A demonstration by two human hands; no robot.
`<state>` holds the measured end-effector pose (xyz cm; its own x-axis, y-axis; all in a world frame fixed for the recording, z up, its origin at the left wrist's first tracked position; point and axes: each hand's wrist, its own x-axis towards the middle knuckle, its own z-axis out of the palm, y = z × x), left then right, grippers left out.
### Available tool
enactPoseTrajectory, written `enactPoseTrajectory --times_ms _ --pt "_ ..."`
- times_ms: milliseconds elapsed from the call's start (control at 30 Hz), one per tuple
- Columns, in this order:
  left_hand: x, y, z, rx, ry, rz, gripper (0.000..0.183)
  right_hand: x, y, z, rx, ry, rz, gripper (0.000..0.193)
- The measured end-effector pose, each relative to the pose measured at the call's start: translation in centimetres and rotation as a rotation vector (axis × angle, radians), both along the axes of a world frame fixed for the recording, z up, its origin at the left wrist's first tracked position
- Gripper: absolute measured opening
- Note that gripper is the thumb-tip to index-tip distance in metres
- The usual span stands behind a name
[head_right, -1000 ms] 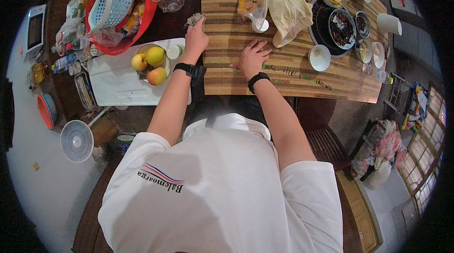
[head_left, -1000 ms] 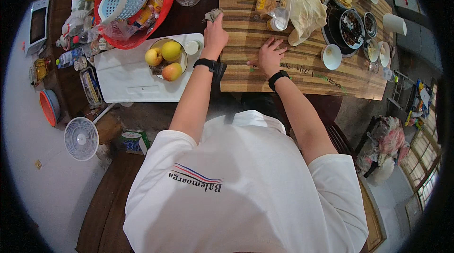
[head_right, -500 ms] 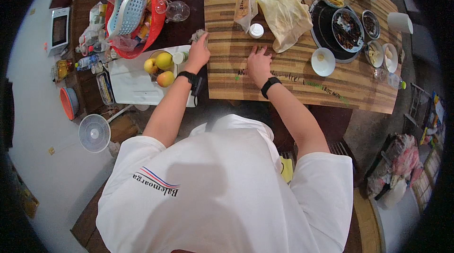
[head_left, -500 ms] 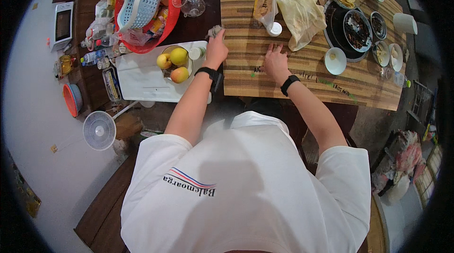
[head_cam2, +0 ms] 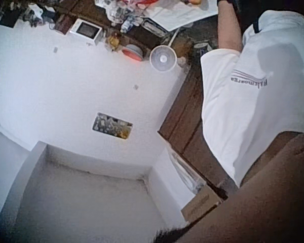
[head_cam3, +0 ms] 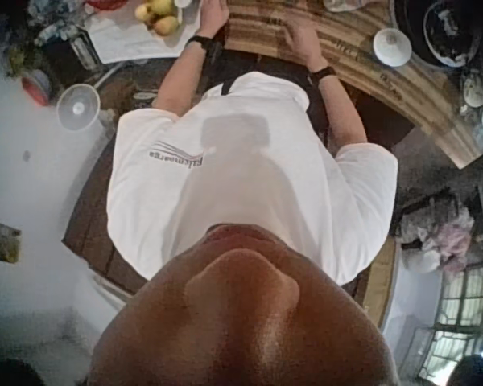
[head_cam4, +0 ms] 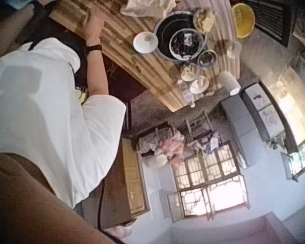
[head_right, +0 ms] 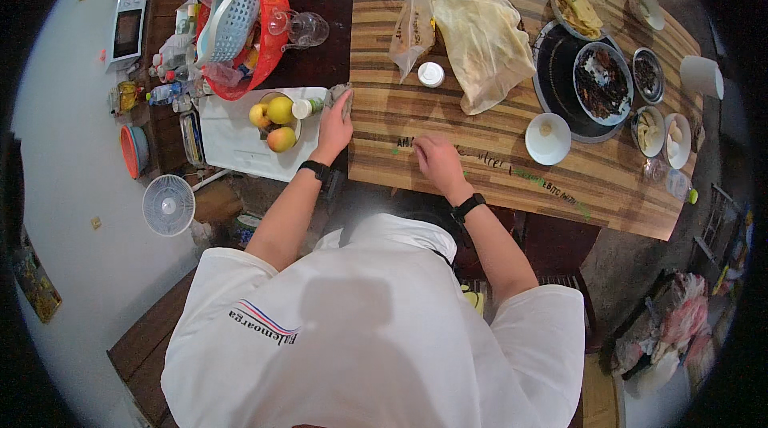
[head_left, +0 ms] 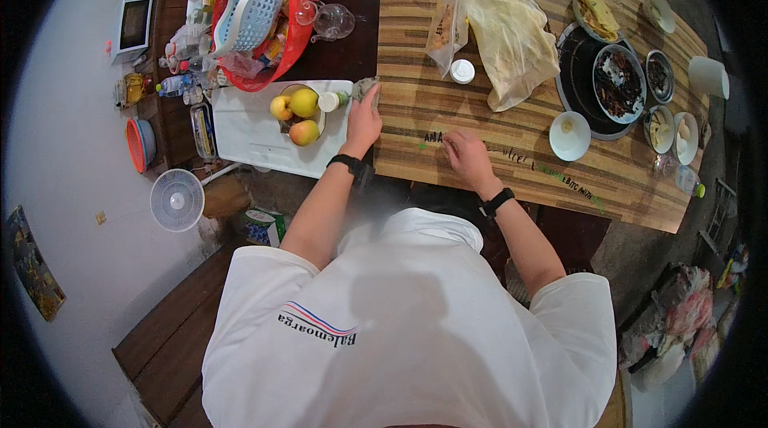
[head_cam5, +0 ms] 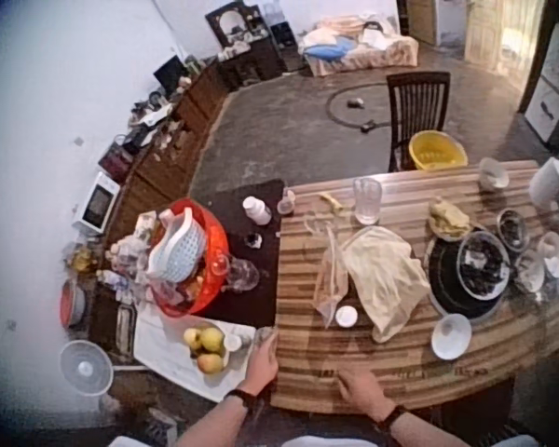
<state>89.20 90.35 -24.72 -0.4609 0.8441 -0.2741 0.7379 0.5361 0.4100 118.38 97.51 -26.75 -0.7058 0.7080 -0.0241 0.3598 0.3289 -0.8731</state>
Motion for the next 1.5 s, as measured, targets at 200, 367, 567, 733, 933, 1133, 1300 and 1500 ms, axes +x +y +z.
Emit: enactPoseTrajectory --times_ms 200,367,567,733,933,1133,1300,1500 --pt "-1.1 5.6 0.6 -0.097 -0.045 0.101 0.063 -0.2 -0.8 -0.5 -0.111 0.108 -0.028 0.013" --pt "-4.0 9.5 -1.4 0.024 -0.005 0.060 0.063 -0.5 0.0 0.0 -0.266 0.088 -0.149 0.019" --pt "-4.0 14.4 0.3 -0.082 -0.009 0.145 0.061 0.3 -0.4 -0.6 -0.323 0.079 -0.318 0.021" --pt "-6.7 16.6 -1.8 0.043 0.029 0.023 0.064 0.0 -0.4 -0.6 -0.322 0.060 -0.317 0.024" --pt "-7.0 16.4 -0.7 -0.035 -0.017 -0.010 0.067 -1.5 3.3 0.9 -0.091 0.163 -0.379 0.029" --pt "-4.4 11.0 -0.2 -0.070 -0.014 0.046 0.064 -3.9 9.5 6.3 0.038 -0.039 -0.404 0.045" --pt "-3.9 8.1 -0.6 -0.027 -0.053 0.039 0.065 -5.2 11.4 3.5 0.308 -0.069 -0.268 0.050" --pt "-3.1 6.0 -0.3 -0.022 -0.048 0.023 0.065 -4.9 10.2 3.0 0.209 -0.007 -0.175 0.046"
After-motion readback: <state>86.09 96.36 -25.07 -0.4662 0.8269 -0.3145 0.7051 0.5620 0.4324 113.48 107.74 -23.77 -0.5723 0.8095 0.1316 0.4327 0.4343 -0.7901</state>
